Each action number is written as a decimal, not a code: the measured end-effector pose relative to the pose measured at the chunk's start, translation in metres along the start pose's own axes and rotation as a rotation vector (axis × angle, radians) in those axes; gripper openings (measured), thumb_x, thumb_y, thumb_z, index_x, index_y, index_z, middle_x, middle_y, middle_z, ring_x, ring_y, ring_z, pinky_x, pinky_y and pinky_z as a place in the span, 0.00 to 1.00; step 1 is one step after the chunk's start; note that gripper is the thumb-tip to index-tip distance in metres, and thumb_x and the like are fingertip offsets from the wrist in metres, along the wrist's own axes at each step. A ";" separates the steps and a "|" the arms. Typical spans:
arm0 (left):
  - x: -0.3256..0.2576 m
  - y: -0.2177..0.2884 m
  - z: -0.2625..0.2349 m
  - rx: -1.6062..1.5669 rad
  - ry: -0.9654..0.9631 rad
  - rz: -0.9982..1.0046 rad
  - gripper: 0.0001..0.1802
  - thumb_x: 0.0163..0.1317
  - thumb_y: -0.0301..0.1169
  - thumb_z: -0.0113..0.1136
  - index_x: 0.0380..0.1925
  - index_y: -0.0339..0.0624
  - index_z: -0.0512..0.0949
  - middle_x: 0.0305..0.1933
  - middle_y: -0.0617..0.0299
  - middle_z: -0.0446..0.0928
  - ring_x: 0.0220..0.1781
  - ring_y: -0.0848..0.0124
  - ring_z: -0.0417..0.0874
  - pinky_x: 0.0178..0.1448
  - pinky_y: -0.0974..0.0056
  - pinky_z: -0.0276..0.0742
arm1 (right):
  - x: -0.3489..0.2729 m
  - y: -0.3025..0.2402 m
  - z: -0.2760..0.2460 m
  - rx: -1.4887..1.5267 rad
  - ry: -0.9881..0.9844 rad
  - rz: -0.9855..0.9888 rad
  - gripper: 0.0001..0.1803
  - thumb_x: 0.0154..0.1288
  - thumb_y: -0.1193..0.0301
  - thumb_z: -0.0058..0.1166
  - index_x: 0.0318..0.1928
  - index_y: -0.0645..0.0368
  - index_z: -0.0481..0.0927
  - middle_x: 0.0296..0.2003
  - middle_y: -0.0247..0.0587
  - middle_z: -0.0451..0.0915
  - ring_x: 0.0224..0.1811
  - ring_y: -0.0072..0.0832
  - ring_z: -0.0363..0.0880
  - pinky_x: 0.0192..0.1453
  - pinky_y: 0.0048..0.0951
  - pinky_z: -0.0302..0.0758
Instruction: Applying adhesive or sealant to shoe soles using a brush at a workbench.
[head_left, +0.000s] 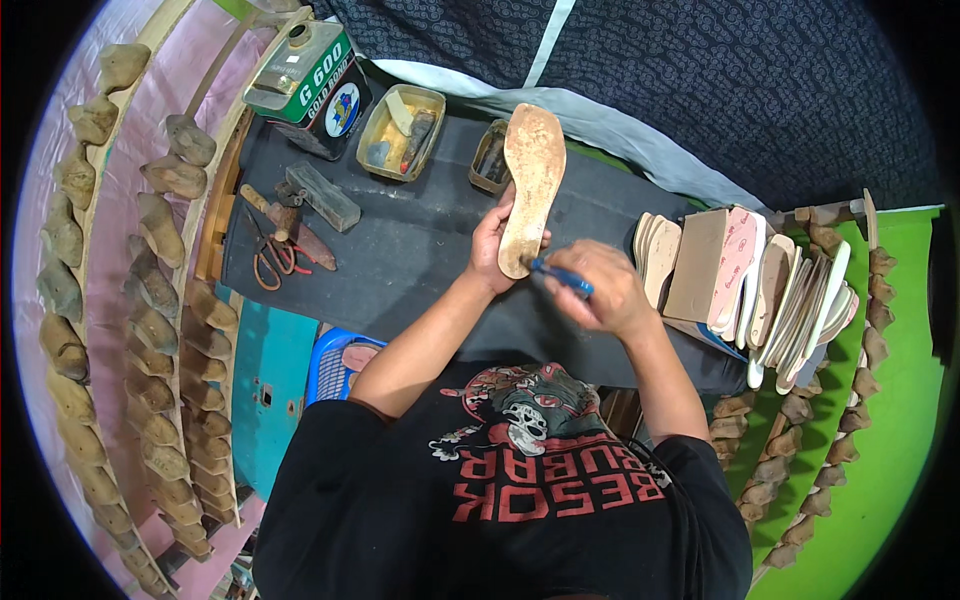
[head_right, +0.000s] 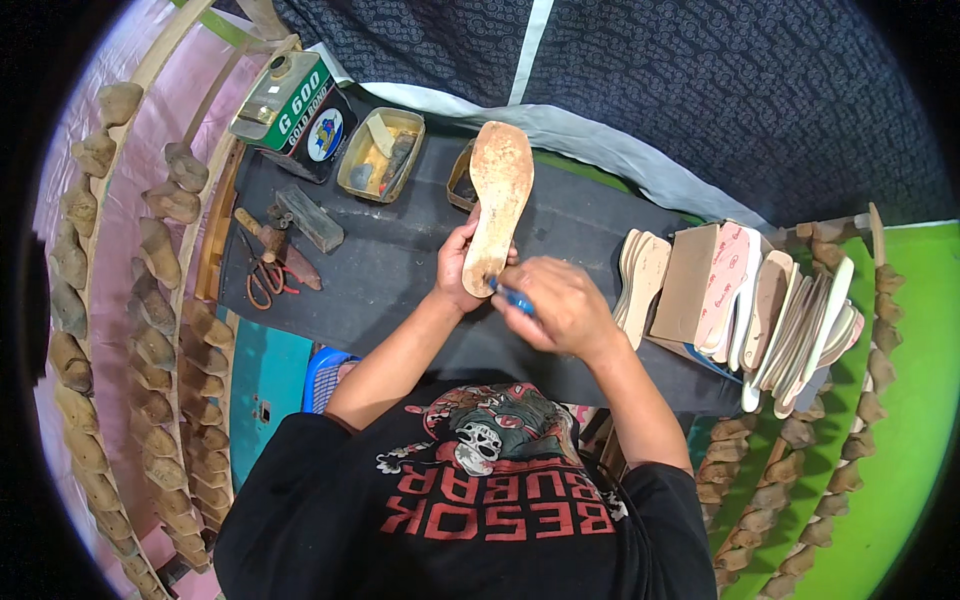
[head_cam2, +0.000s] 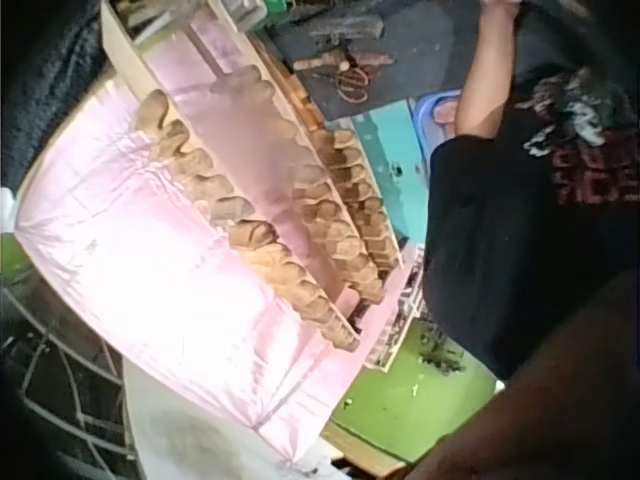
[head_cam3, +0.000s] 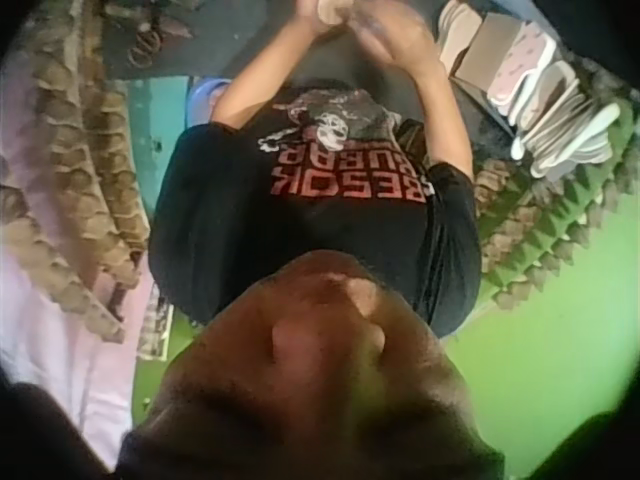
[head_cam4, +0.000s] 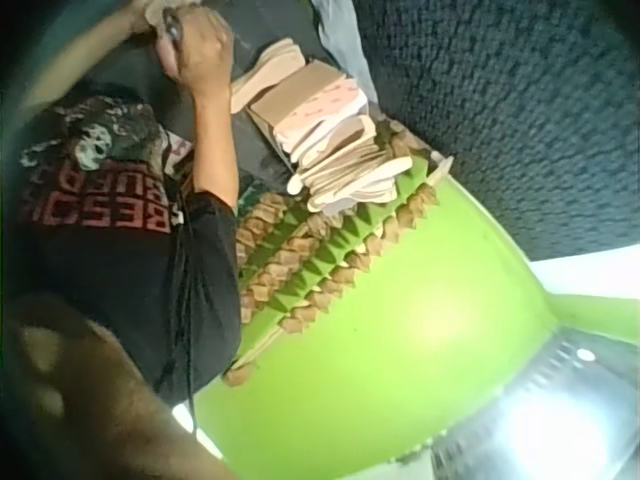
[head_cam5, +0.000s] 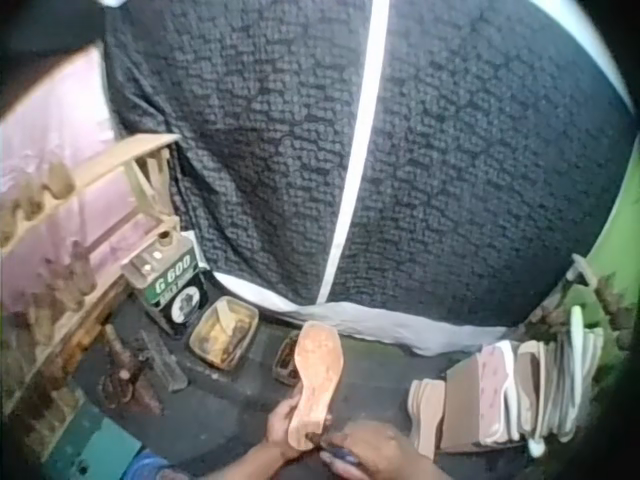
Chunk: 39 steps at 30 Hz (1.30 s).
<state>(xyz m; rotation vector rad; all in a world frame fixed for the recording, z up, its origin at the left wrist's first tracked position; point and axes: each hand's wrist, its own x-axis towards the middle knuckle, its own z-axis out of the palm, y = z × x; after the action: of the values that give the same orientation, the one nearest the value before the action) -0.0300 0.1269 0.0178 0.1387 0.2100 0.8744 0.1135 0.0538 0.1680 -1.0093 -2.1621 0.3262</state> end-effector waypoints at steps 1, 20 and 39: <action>0.000 0.002 0.006 0.028 0.018 0.003 0.32 0.73 0.40 0.44 0.77 0.57 0.60 0.60 0.58 0.80 0.46 0.60 0.86 0.50 0.54 0.84 | 0.000 0.003 0.000 0.000 -0.002 0.005 0.15 0.54 0.76 0.70 0.41 0.63 0.80 0.29 0.46 0.81 0.30 0.44 0.82 0.36 0.40 0.79; 0.004 -0.002 0.001 -0.050 -0.055 -0.042 0.31 0.74 0.37 0.44 0.77 0.54 0.60 0.60 0.55 0.80 0.43 0.58 0.88 0.48 0.53 0.88 | 0.006 -0.015 0.007 -0.014 -0.017 0.139 0.13 0.56 0.74 0.66 0.42 0.62 0.80 0.33 0.46 0.83 0.35 0.46 0.84 0.44 0.40 0.81; -0.007 -0.026 0.012 0.010 0.059 0.134 0.32 0.73 0.36 0.45 0.77 0.54 0.59 0.66 0.62 0.76 0.55 0.66 0.83 0.56 0.54 0.83 | -0.020 0.006 -0.008 -0.088 0.125 0.109 0.10 0.58 0.79 0.64 0.40 0.65 0.80 0.31 0.47 0.83 0.31 0.44 0.83 0.36 0.40 0.78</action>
<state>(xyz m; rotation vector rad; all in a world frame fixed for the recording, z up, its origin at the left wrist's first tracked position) -0.0120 0.1042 0.0245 0.1376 0.2628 1.0112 0.1310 0.0426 0.1603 -1.1684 -2.0290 0.2141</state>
